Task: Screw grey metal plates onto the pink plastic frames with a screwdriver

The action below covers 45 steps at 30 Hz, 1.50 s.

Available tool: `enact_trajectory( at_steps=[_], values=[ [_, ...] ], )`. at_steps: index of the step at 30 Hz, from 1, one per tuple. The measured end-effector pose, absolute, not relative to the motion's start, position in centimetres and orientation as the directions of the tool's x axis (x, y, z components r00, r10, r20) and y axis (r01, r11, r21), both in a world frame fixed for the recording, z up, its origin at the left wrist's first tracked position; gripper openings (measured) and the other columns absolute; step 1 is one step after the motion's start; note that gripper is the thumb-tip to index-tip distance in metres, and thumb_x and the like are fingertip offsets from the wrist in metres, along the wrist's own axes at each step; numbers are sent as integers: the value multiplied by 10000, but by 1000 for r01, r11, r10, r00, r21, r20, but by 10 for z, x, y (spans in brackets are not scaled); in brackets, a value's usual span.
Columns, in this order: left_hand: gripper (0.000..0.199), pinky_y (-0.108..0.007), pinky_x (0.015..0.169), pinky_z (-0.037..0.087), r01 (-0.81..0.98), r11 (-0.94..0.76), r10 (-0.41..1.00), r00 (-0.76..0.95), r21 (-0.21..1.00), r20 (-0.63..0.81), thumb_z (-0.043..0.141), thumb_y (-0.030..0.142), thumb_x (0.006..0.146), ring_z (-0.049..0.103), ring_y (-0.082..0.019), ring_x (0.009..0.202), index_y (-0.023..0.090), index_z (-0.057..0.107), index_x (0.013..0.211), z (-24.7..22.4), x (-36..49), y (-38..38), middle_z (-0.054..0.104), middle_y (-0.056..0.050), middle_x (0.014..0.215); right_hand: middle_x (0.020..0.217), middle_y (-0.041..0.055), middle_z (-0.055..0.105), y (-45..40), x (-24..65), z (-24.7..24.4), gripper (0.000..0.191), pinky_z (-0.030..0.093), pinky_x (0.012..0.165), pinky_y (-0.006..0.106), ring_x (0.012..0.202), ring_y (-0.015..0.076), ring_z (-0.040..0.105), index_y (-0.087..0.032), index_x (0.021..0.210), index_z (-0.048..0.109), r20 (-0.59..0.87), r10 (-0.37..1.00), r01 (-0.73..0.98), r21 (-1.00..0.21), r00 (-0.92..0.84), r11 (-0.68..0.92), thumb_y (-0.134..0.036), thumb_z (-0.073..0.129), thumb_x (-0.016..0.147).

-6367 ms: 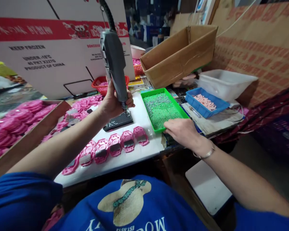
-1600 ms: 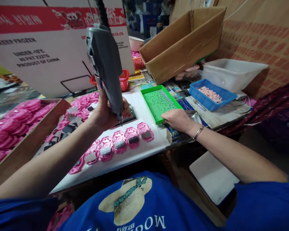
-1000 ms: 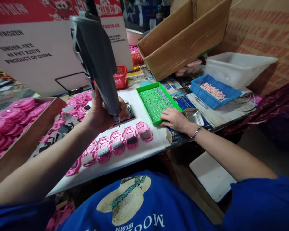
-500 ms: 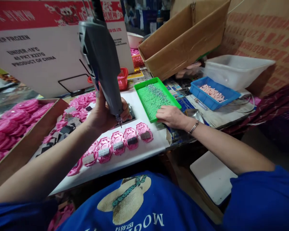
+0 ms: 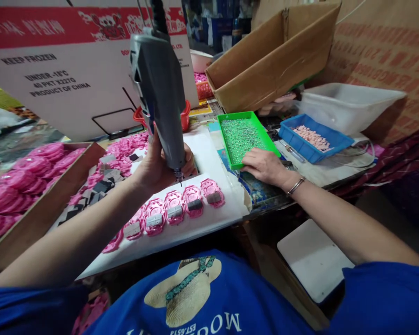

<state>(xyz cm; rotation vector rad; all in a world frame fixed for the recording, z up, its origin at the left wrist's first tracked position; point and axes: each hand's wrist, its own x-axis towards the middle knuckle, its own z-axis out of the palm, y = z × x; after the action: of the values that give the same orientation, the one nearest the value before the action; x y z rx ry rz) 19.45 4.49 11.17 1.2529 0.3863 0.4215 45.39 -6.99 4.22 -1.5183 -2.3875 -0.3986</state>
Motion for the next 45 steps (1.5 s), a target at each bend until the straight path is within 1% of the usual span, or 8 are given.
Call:
enact_trajectory(
  at_steps=[5,11,16,22,27,33,36,45],
  values=[
    [864,-264,552,508,-95,246,515,856,965,-47,136,883,813,501,-111,429,172,568,580,110,196,45,489,-11,445,728,42,587,-68,445,38,297,326,687,287,750,174,459,-176,752,615,333,816,878,100,-473,468,-320,482,975],
    [859,-261,513,486,-117,225,496,868,967,-10,152,892,804,499,-114,431,174,584,612,106,194,45,503,-11,458,728,64,585,-68,453,37,324,314,688,295,750,183,449,-158,740,607,357,835,907,120,-420,404,-323,467,981],
    [860,-265,534,506,-97,234,535,844,967,-46,165,921,766,498,-111,435,179,565,593,105,195,44,502,-9,455,716,45,586,-65,443,35,324,289,675,300,746,180,436,-183,725,607,304,832,885,153,-465,439,-323,464,980],
    [839,-273,557,514,-110,253,510,860,961,-35,176,885,808,505,-109,433,172,570,609,108,195,42,509,-11,474,734,64,584,-64,452,35,352,288,683,309,756,191,437,-177,741,601,343,851,917,165,-398,363,-346,424,994],
    [838,-284,600,534,-120,243,510,860,963,-21,181,878,815,506,-111,441,171,587,624,106,196,43,506,-8,467,726,47,595,-61,439,30,309,291,679,300,754,181,443,-183,749,616,286,831,879,169,-477,446,-310,456,982],
    [827,-291,611,545,-136,235,471,882,962,9,205,874,818,510,-114,443,169,582,604,107,195,42,515,-13,466,721,67,588,-66,451,31,337,298,685,303,751,188,443,-168,727,597,337,849,913,159,-408,376,-324,449,986],
    [819,-289,620,548,-167,246,466,884,955,35,223,871,819,502,-109,441,167,584,607,106,196,42,511,-9,465,729,56,590,-68,449,31,319,301,682,298,749,181,449,-175,729,601,318,849,907,154,-421,392,-328,470,977],
    [841,-286,606,544,-105,250,493,870,963,-33,185,888,799,501,-108,433,166,562,594,108,197,41,503,-5,456,727,64,595,-69,459,30,316,331,687,310,746,191,470,-177,734,598,401,842,932,121,-362,343,-334,471,978]
  ],
)
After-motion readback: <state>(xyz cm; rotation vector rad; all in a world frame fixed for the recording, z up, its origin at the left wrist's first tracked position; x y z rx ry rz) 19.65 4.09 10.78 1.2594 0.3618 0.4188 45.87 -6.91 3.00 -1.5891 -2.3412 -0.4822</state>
